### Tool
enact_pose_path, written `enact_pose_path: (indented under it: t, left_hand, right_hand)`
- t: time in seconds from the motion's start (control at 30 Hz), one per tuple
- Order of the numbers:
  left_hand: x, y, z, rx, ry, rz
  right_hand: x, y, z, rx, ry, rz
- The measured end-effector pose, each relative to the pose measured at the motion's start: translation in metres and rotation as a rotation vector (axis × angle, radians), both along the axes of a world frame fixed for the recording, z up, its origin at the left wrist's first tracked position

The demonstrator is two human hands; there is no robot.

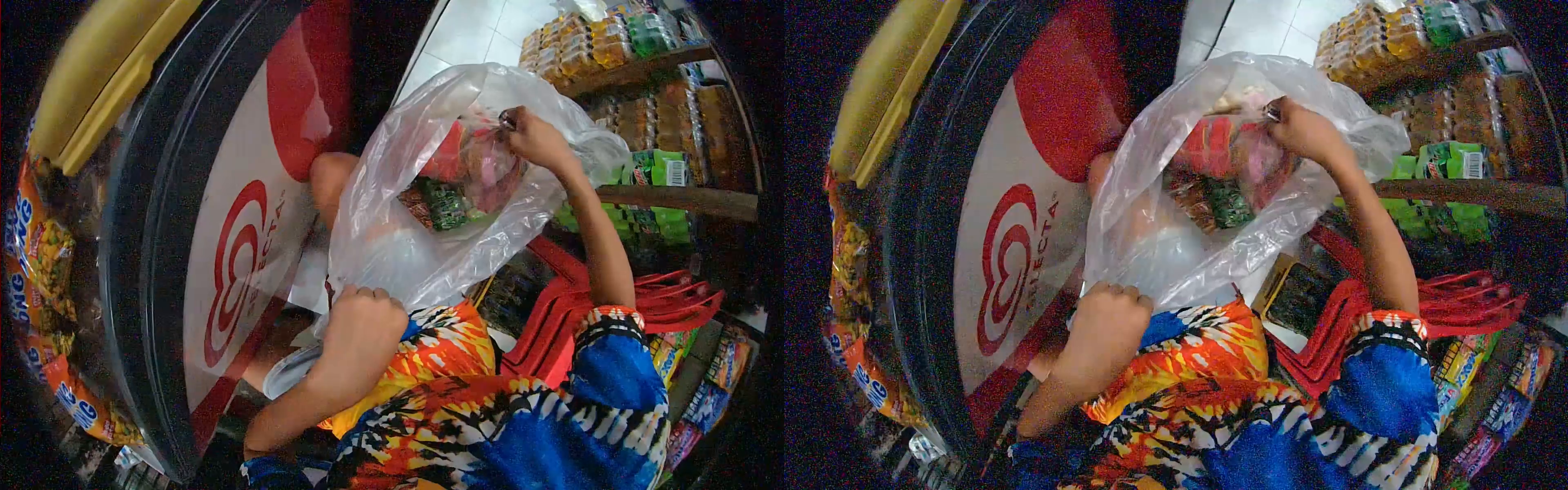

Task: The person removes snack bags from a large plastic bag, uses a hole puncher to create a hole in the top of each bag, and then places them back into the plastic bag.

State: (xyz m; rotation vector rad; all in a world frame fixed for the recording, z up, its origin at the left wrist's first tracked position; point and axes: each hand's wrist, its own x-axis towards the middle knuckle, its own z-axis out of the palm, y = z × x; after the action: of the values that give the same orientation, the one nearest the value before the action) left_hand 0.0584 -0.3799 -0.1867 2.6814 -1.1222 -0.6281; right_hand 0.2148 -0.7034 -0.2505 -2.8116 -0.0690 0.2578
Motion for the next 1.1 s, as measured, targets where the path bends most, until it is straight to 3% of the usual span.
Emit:
enact_pose_path:
  t: [0.07, 0.13, 0.2, 0.4, 0.47, 0.5, 0.67, 0.77, 1.0, 1.1]
  left_hand:
    - [0.002, -0.005, 0.005, -0.002, -0.017, -0.013]
    - [0.005, -0.008, 0.014, 0.003, -0.04, -0.022]
    - [0.002, -0.008, 0.012, 0.016, -0.054, -0.037]
    - [-0.003, -0.006, 0.006, -0.021, -0.054, -0.052]
    - [-0.003, -0.005, 0.008, -0.028, -0.061, -0.035]
    - [-0.002, -0.005, 0.009, -0.042, -0.069, -0.029]
    - [0.013, -0.006, 0.02, -0.084, 0.024, 0.006]
    - [0.023, -0.007, 0.024, -0.158, 0.024, 0.039]
    - [0.036, -0.001, 0.029, -0.251, -0.023, 0.1]
    - [0.038, 0.001, 0.03, -0.218, -0.05, 0.11]
  right_hand:
    - [0.006, -0.008, 0.008, -0.106, -0.028, -0.035]
    - [0.012, -0.014, 0.017, -0.145, 0.115, -0.039]
    - [0.011, -0.019, 0.017, -0.088, -0.106, -0.084]
    - [0.032, -0.039, 0.012, -0.075, -0.119, -0.148]
    - [0.036, -0.041, 0.013, -0.1, -0.155, -0.138]
    - [0.042, -0.05, 0.007, -0.164, -0.295, -0.107]
    - [0.06, -0.072, 0.029, -0.16, -0.351, -0.128]
    - [0.067, -0.096, 0.025, -0.299, -0.418, -0.204]
    - [0.055, -0.072, 0.043, -0.273, -0.38, -0.227]
    - [0.035, -0.052, 0.049, -0.299, -0.391, -0.097]
